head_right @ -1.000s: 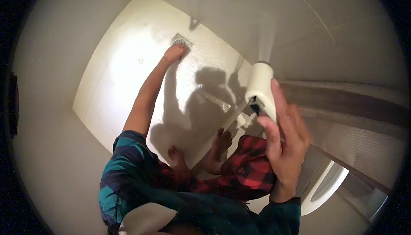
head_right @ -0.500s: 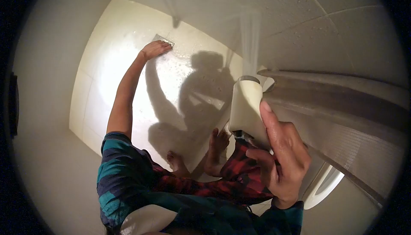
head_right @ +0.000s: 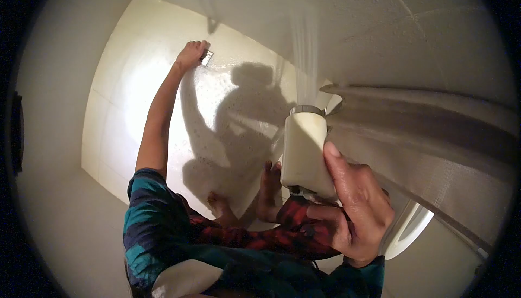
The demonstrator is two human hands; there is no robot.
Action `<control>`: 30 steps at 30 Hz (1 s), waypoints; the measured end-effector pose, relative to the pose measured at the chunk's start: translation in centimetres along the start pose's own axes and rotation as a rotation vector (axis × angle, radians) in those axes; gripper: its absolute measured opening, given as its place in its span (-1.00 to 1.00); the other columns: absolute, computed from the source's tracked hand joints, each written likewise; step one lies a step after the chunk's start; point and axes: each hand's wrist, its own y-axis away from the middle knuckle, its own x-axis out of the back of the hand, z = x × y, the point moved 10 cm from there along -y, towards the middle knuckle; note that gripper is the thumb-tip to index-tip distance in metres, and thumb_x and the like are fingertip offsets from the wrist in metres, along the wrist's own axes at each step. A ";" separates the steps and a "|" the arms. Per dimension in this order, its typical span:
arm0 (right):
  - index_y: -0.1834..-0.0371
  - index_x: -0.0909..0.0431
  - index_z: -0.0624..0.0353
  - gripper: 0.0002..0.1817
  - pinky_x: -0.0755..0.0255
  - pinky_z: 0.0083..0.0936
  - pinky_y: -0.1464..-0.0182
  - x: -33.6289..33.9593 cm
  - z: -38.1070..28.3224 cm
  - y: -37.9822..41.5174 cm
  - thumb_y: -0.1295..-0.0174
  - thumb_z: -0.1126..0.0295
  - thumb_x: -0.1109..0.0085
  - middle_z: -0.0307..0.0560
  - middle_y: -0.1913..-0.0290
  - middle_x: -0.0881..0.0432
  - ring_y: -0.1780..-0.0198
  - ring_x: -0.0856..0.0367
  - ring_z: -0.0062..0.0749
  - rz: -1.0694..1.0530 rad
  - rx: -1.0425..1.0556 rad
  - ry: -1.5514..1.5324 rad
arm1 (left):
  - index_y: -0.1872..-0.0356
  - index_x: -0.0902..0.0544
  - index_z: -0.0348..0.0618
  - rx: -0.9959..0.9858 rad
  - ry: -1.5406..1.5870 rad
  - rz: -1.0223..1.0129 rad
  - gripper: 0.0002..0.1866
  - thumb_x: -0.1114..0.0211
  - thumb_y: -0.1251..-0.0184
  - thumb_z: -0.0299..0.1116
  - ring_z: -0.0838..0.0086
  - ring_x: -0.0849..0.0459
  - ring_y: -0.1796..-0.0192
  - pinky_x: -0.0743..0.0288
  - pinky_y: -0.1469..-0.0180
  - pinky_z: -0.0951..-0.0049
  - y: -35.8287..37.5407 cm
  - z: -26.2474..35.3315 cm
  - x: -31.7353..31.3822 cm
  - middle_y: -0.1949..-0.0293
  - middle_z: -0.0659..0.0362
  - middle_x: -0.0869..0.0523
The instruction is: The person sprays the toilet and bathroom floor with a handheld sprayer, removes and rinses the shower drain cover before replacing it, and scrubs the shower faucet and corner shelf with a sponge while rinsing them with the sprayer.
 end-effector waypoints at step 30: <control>0.03 -0.39 0.48 -0.35 -0.47 -0.54 0.40 -1.0 -0.4 2.5 0.29 0.36 -0.23 0.18 0.23 -0.56 0.38 -0.56 -0.29 -0.065 0.066 -0.029 | 0.21 -0.40 -0.26 1.030 0.168 0.005 -0.72 -0.10 -0.12 -0.30 0.27 -0.60 0.25 -0.38 0.28 0.29 4.6 -6.1 -2.4 0.34 0.02 -0.63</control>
